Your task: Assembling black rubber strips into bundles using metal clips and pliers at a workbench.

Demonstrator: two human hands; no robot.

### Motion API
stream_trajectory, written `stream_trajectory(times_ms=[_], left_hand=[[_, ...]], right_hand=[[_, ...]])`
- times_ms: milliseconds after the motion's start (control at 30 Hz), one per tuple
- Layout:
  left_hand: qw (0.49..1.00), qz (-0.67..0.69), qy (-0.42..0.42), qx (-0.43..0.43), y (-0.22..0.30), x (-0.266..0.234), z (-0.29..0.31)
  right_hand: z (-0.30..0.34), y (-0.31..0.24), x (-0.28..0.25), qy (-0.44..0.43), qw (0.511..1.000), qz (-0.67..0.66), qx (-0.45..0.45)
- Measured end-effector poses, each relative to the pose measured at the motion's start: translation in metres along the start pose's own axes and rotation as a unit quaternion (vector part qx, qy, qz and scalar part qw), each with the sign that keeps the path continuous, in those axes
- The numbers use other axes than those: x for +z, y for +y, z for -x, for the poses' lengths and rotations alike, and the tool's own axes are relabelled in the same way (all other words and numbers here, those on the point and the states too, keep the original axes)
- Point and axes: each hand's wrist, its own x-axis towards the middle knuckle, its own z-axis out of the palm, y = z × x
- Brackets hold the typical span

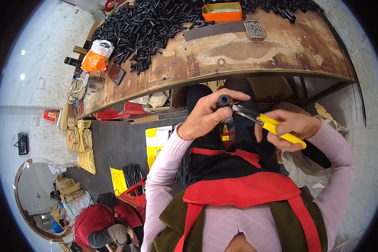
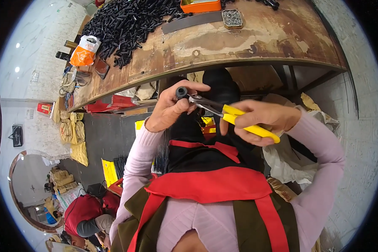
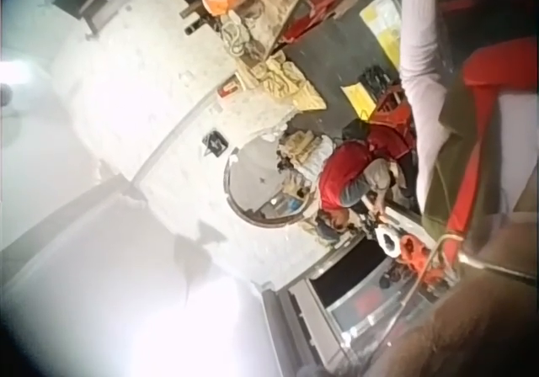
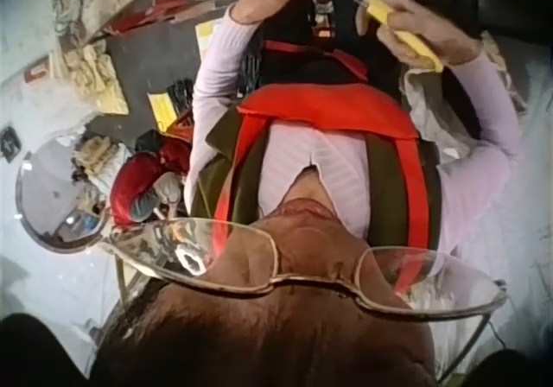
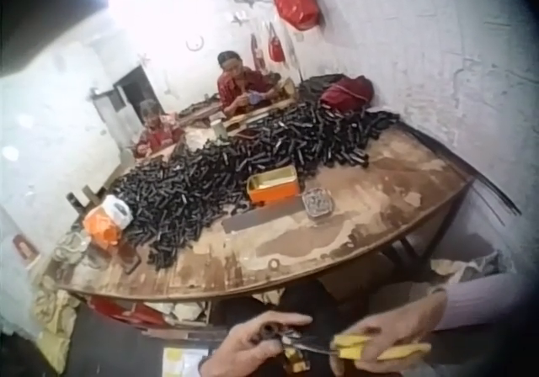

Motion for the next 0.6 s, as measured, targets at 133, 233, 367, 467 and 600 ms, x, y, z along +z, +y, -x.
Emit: stream_trajectory(times_ms=[133, 233, 367, 467, 600], left_hand=[[1.0, -0.01, 0.011, -0.006, 0.0, 0.003, 0.002], [0.998, 0.008, 0.058, 0.0, 0.0, 0.01, 0.005], [0.998, 0.013, 0.062, 0.009, 0.001, 0.004, 0.01], [0.997, -0.027, 0.069, 0.001, -0.003, -0.001, 0.016], [0.995, -0.037, 0.088, 0.025, -0.01, -0.005, 0.024]], right_hand=[[-0.013, 0.012, 0.005, 0.244, 0.908, 0.312, -0.136], [-0.022, 0.019, 0.005, 0.387, 0.684, 0.545, -0.291], [-0.024, 0.016, 0.007, 0.255, 0.905, 0.323, -0.11], [-0.029, 0.007, 0.012, 0.268, 0.873, 0.361, -0.189], [-0.023, -0.009, 0.02, 0.219, 0.898, 0.359, -0.125]])
